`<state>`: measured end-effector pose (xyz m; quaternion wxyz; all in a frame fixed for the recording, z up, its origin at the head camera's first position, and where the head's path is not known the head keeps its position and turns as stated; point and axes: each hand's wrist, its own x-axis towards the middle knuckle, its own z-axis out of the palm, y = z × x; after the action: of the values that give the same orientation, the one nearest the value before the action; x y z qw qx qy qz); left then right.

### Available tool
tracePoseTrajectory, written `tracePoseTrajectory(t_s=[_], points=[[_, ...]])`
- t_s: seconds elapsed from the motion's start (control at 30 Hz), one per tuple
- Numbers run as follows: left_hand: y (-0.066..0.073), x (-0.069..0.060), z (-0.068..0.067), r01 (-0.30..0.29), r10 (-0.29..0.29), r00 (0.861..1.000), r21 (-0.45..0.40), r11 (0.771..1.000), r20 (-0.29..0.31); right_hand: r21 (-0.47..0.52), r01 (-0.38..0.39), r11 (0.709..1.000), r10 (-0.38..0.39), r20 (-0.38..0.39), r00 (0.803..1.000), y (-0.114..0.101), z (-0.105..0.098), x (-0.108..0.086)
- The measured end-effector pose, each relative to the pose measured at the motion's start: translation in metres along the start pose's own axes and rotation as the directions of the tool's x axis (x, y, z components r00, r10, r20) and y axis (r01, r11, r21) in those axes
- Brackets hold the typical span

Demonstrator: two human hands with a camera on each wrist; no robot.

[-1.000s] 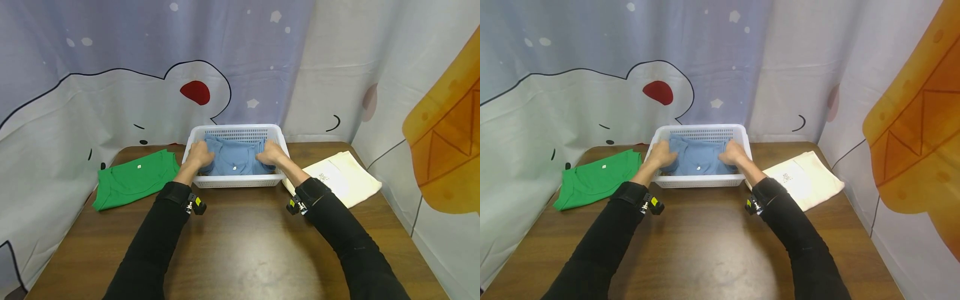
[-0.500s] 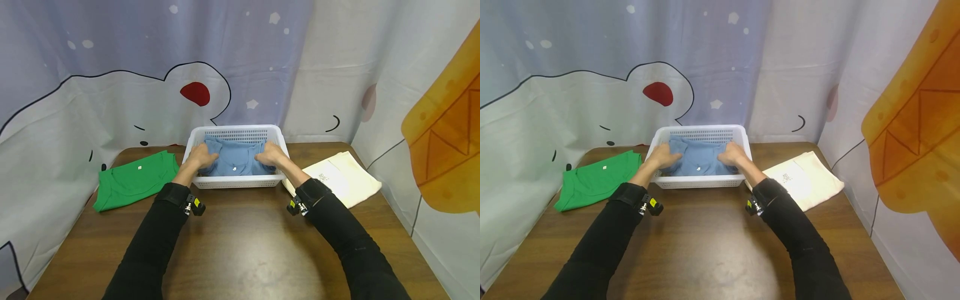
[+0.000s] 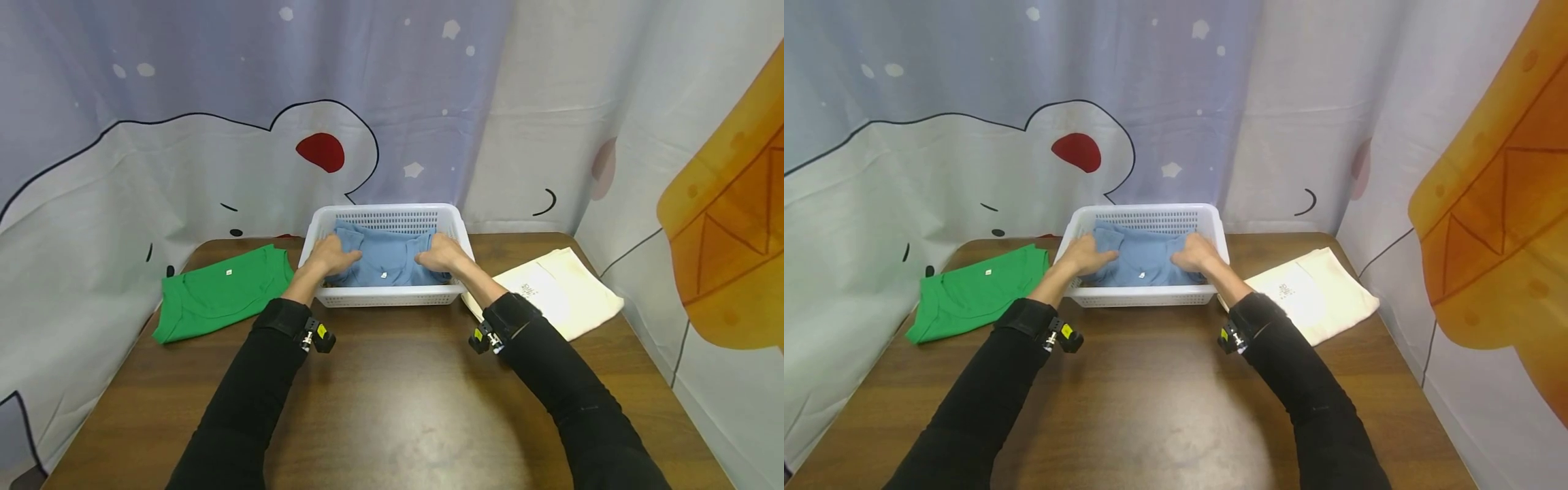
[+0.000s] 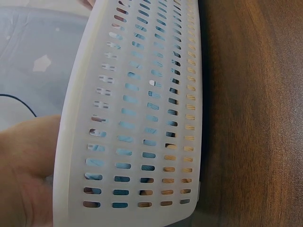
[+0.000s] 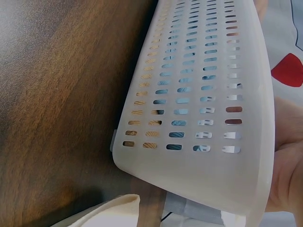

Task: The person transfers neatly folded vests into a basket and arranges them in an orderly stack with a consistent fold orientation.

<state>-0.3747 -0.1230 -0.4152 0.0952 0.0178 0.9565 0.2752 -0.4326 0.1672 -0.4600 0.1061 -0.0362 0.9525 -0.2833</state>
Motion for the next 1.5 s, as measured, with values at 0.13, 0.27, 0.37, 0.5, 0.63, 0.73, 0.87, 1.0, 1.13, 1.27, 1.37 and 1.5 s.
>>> tracePoseTrajectory(t_s=[0.13,0.27,0.37,0.5,0.63,0.73,0.87,1.0,1.13,1.27,1.37,1.5], points=[[0.0,0.001,0.001,-0.006,0.006,1.0,-0.005,1.0,0.007,0.006,0.004,1.0,-0.004,0.007,1.0,0.0,-0.001,0.0],[0.0,0.001,0.0,0.002,-0.002,1.0,-0.007,1.0,0.009,0.002,0.007,1.0,-0.007,-0.006,1.0,-0.003,-0.001,-0.003],[0.001,-0.001,0.0,0.007,-0.007,1.0,-0.012,1.0,0.014,-0.008,0.005,1.0,-0.005,-0.007,1.0,-0.005,-0.001,-0.004],[0.001,-0.002,-0.001,0.01,-0.01,1.0,-0.016,1.0,0.017,-0.009,0.007,1.0,-0.007,-0.003,1.0,-0.008,-0.001,-0.006],[0.0,-0.001,0.0,0.003,-0.003,1.0,-0.016,1.0,0.012,-0.015,0.013,1.0,-0.013,-0.006,1.0,-0.009,-0.002,-0.007],[0.0,-0.001,0.001,-0.014,0.014,1.0,-0.019,1.0,0.005,-0.011,0.014,1.0,-0.014,-0.004,1.0,-0.01,-0.002,-0.009],[0.001,-0.003,0.002,-0.031,0.031,1.0,-0.021,0.999,-0.001,0.003,0.018,1.0,-0.018,-0.008,1.0,-0.014,-0.002,-0.017],[0.001,-0.004,0.003,-0.041,0.041,0.999,-0.022,0.999,-0.008,0.01,0.027,1.0,-0.027,-0.014,1.0,-0.02,-0.004,-0.028],[0.001,-0.005,0.003,-0.049,0.049,0.999,-0.034,0.998,-0.015,0.021,0.032,0.999,-0.032,-0.017,0.999,-0.024,-0.006,-0.035],[0.002,-0.006,0.003,-0.068,0.067,0.997,-0.035,0.997,-0.037,0.016,0.04,0.999,-0.04,-0.027,0.999,-0.025,-0.004,-0.036],[0.002,-0.005,0.002,-0.083,0.082,0.995,-0.021,0.996,-0.051,0.015,0.047,0.999,-0.047,-0.037,0.998,-0.025,-0.003,-0.035],[0.002,-0.006,0.002,-0.092,0.091,0.994,-0.012,0.996,-0.062,0.013,0.064,0.998,-0.064,-0.046,0.997,-0.022,-0.002,-0.031]])
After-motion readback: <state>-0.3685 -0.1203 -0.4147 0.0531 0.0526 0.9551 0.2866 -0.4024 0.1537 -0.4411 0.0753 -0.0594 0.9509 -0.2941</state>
